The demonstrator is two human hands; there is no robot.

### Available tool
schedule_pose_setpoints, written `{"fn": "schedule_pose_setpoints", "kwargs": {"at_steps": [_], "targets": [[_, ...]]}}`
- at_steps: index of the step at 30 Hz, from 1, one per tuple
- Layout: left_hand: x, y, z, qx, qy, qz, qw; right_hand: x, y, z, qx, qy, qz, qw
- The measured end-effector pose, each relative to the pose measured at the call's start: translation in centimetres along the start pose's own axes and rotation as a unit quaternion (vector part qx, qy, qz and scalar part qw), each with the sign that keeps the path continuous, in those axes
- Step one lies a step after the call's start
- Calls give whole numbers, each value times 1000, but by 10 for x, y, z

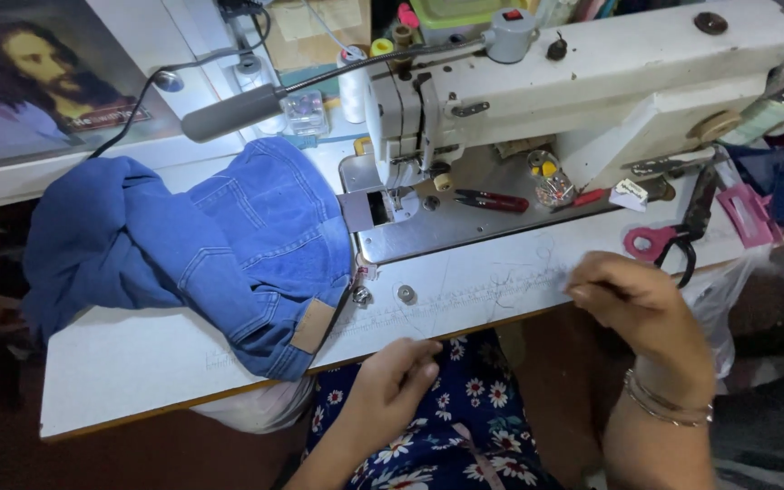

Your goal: Threading a professional sewing machine and adjusting the thread tension and guides.

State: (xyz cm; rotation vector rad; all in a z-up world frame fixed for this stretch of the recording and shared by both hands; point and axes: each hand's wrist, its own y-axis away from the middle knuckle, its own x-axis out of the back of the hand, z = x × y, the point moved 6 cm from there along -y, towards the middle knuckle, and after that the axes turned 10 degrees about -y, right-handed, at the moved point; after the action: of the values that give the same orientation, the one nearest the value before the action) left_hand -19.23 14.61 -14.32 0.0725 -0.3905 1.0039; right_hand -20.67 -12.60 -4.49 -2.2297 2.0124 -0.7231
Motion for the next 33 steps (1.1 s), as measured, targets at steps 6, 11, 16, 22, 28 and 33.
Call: {"fn": "schedule_pose_setpoints", "kwargs": {"at_steps": [6, 11, 16, 22, 28, 33], "targets": [[2, 23, 3, -128, -208, -42, 969, 40, 72, 28, -96, -1, 160, 982], [1, 41, -36, -44, -336, -94, 936, 45, 89, 56, -154, 74, 194, 966], [25, 64, -73, 72, -441, -64, 892, 28, 104, 75, -225, 53, 166, 959], [56, 88, -80, 161, -442, -48, 881, 7, 117, 78, -202, 49, 87, 974], [18, 78, -4, -23, -89, -70, 993, -79, 109, 71, -214, 27, -86, 973], [-55, 57, -2, -18, -49, -221, 974, -143, 107, 58, -160, 46, -174, 971]]}}
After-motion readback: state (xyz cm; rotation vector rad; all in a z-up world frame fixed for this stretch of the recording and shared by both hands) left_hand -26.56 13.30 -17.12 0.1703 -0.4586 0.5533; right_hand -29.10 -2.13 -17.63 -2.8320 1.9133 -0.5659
